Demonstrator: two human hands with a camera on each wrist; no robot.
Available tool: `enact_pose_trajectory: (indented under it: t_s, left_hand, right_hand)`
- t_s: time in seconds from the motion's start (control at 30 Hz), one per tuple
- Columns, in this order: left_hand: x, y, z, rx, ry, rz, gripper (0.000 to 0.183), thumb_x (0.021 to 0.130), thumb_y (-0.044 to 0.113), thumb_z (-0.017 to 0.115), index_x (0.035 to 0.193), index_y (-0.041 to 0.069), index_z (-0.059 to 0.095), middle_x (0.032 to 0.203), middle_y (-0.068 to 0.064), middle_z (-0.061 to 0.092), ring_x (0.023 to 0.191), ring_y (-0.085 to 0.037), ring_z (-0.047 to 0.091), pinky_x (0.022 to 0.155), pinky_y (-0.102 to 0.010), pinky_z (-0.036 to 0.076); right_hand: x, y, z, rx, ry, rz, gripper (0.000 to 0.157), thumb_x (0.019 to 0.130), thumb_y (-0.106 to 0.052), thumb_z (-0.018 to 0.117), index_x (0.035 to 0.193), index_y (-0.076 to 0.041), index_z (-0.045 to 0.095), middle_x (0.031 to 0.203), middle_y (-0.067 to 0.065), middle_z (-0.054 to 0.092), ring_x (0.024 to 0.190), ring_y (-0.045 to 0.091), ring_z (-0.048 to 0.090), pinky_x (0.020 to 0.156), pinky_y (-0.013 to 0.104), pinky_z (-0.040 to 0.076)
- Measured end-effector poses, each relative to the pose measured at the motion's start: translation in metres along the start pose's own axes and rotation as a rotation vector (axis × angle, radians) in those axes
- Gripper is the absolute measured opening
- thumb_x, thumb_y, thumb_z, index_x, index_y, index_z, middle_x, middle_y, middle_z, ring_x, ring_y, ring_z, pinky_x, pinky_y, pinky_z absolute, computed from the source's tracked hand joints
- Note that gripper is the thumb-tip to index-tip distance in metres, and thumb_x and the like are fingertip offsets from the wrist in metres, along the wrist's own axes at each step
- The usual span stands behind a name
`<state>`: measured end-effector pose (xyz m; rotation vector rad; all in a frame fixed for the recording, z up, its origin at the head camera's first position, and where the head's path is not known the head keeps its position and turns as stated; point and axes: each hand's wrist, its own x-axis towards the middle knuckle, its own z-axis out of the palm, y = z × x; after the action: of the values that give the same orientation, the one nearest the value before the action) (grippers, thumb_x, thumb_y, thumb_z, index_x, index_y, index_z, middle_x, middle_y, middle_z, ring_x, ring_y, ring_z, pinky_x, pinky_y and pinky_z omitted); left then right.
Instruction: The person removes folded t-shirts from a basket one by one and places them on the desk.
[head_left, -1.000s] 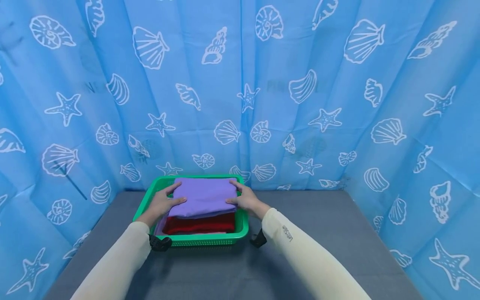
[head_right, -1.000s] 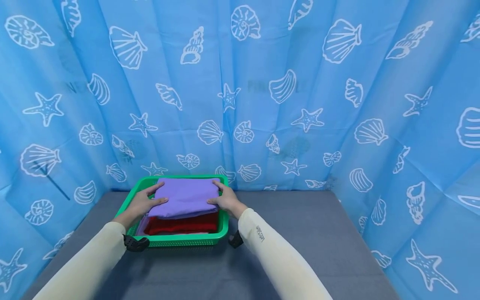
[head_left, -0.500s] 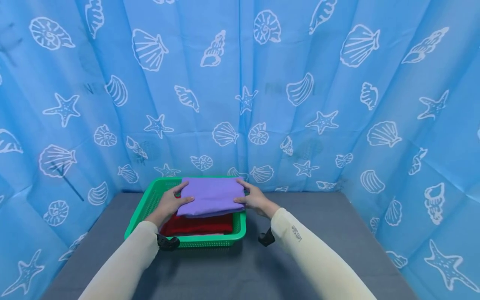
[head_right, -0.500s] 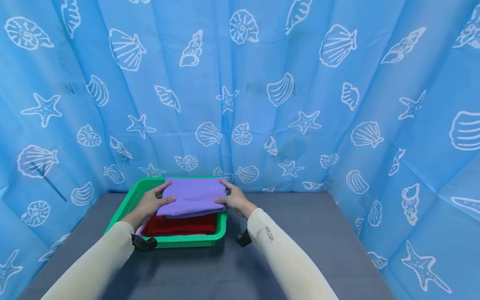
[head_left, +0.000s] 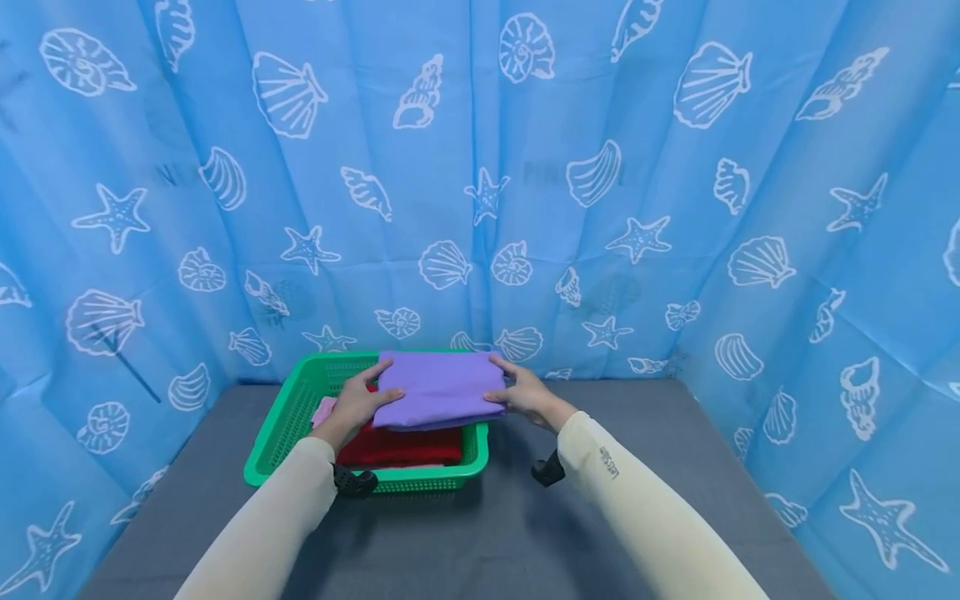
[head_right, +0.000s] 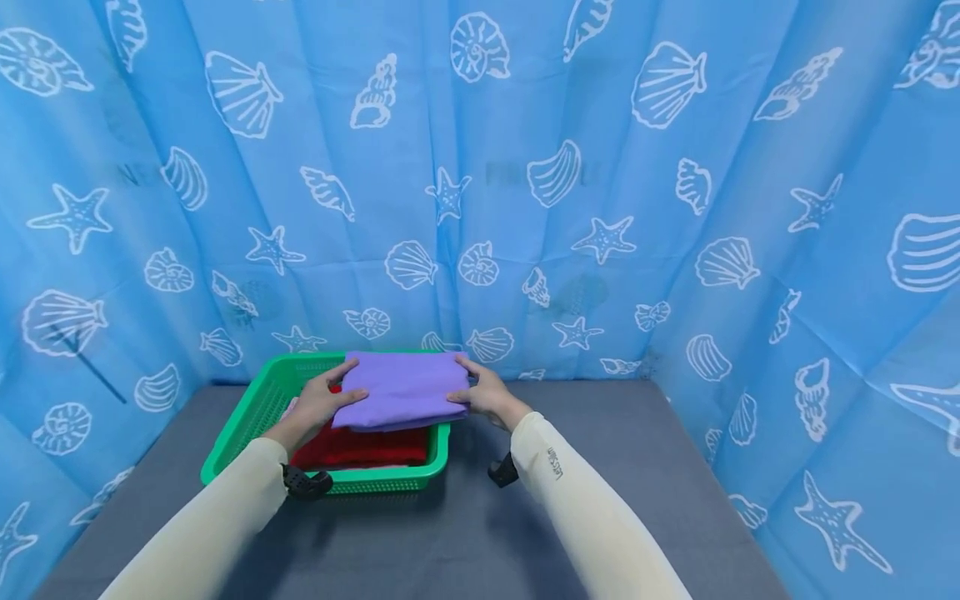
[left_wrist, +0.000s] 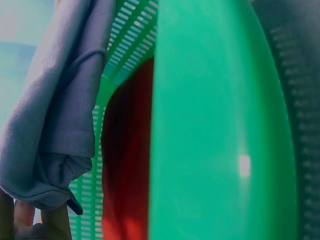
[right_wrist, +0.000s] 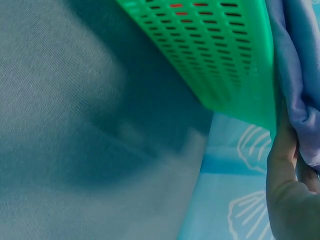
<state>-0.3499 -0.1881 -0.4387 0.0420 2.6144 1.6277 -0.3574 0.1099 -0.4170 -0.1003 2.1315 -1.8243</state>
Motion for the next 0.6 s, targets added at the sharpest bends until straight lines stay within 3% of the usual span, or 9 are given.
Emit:
enact_pose_trajectory:
  t_s: [0.2, 0.6]
  left_hand:
    - [0.006, 0.004, 0.013, -0.033, 0.000, 0.013, 0.072, 0.090, 0.029, 0.073, 0.153, 0.023, 0.038, 0.161, -0.015, 0.024, 0.147, -0.037, 0.021, 0.110, -0.055, 0.037]
    - [0.009, 0.013, 0.037, -0.041, 0.011, 0.005, 0.070, 0.090, 0.025, 0.073, 0.152, 0.024, 0.040, 0.159, -0.015, 0.029, 0.140, -0.033, 0.035, 0.100, -0.046, 0.048]
  right_hand:
    - [-0.004, 0.003, -0.013, 0.003, 0.011, 0.012, 0.079, 0.091, 0.004, 0.063, 0.156, -0.023, 0.029, 0.163, 0.019, 0.014, 0.113, 0.036, 0.062, 0.084, 0.037, 0.058]
    - [-0.011, 0.008, -0.035, -0.027, 0.019, 0.030, 0.080, 0.092, 0.003, 0.063, 0.157, -0.024, 0.026, 0.163, 0.020, 0.011, 0.119, 0.037, 0.057, 0.089, 0.040, 0.056]
